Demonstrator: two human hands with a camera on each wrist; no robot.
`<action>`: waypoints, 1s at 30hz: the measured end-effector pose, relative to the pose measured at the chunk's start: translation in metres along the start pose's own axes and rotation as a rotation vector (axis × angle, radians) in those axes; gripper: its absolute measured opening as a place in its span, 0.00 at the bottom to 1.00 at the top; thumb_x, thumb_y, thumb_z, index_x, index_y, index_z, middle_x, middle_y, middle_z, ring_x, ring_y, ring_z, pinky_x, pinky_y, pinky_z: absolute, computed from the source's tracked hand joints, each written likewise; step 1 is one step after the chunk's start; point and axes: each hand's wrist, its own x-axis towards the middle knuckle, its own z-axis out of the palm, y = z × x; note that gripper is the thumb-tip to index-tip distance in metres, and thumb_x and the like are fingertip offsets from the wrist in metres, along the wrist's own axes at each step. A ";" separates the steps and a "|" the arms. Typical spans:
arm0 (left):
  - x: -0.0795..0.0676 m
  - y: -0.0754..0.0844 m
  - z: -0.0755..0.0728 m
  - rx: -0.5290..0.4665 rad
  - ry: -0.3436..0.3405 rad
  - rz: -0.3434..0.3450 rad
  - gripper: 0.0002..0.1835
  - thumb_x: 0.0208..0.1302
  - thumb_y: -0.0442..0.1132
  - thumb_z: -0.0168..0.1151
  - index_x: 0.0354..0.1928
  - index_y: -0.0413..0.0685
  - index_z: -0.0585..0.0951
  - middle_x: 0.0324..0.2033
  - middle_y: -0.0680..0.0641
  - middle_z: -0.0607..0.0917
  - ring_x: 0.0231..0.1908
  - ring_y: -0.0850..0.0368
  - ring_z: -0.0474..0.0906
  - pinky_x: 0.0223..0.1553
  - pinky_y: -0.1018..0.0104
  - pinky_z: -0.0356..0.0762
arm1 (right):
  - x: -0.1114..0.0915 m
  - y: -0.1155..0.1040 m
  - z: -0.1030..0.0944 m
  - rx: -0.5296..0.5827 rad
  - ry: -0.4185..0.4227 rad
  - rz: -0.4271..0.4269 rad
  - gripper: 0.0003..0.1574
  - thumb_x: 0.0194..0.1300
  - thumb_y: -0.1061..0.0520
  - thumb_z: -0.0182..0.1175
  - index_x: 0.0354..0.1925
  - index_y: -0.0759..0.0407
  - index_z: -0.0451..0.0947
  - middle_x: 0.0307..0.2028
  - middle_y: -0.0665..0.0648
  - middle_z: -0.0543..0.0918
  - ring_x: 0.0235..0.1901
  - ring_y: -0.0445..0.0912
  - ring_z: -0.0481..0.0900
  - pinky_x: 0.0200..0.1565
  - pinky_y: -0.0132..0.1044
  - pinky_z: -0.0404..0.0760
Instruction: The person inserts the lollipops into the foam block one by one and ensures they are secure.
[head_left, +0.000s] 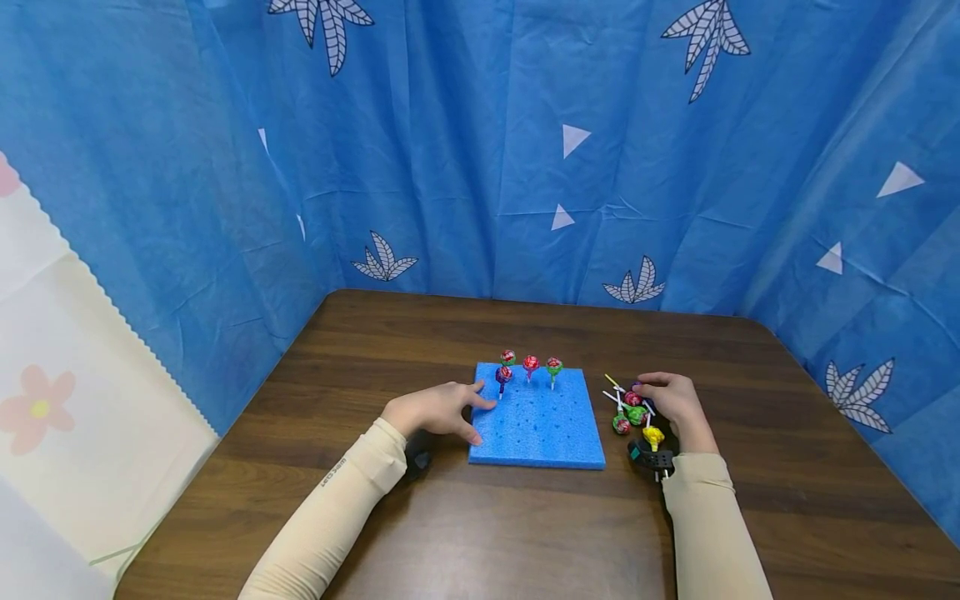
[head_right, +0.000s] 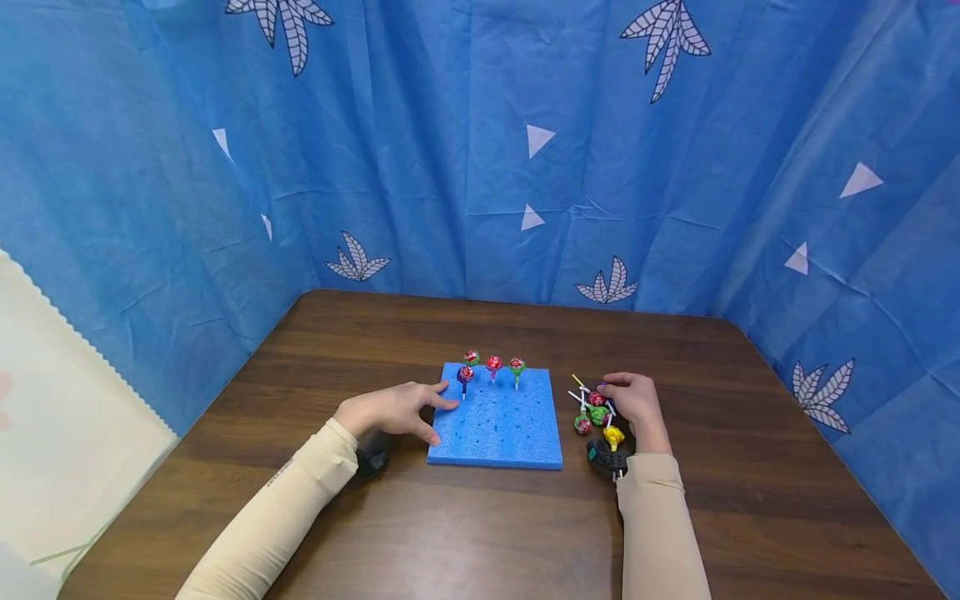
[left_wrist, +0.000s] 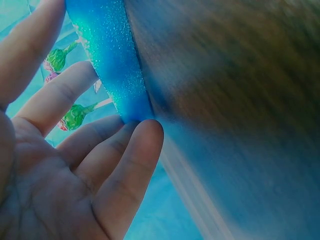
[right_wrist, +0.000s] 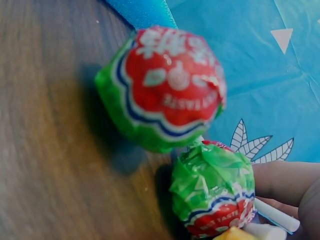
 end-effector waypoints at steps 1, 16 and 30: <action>0.000 0.000 0.000 0.000 0.000 0.000 0.35 0.60 0.52 0.71 0.70 0.60 0.73 0.78 0.43 0.56 0.77 0.39 0.55 0.73 0.44 0.60 | 0.000 0.000 0.000 0.003 0.001 0.001 0.27 0.74 0.57 0.55 0.65 0.71 0.71 0.69 0.75 0.64 0.66 0.68 0.60 0.68 0.67 0.58; -0.001 0.000 -0.001 0.000 -0.004 0.004 0.35 0.61 0.52 0.71 0.70 0.59 0.73 0.78 0.42 0.57 0.76 0.39 0.55 0.73 0.44 0.61 | -0.001 -0.005 0.003 0.034 0.048 -0.002 0.25 0.75 0.56 0.56 0.63 0.70 0.73 0.67 0.74 0.67 0.64 0.67 0.63 0.67 0.66 0.61; 0.000 -0.001 0.000 0.006 0.001 0.001 0.35 0.60 0.52 0.71 0.70 0.59 0.73 0.78 0.43 0.57 0.76 0.40 0.55 0.73 0.45 0.62 | -0.007 -0.025 0.003 0.071 0.055 -0.141 0.27 0.76 0.54 0.55 0.66 0.66 0.72 0.64 0.68 0.72 0.58 0.57 0.72 0.55 0.36 0.75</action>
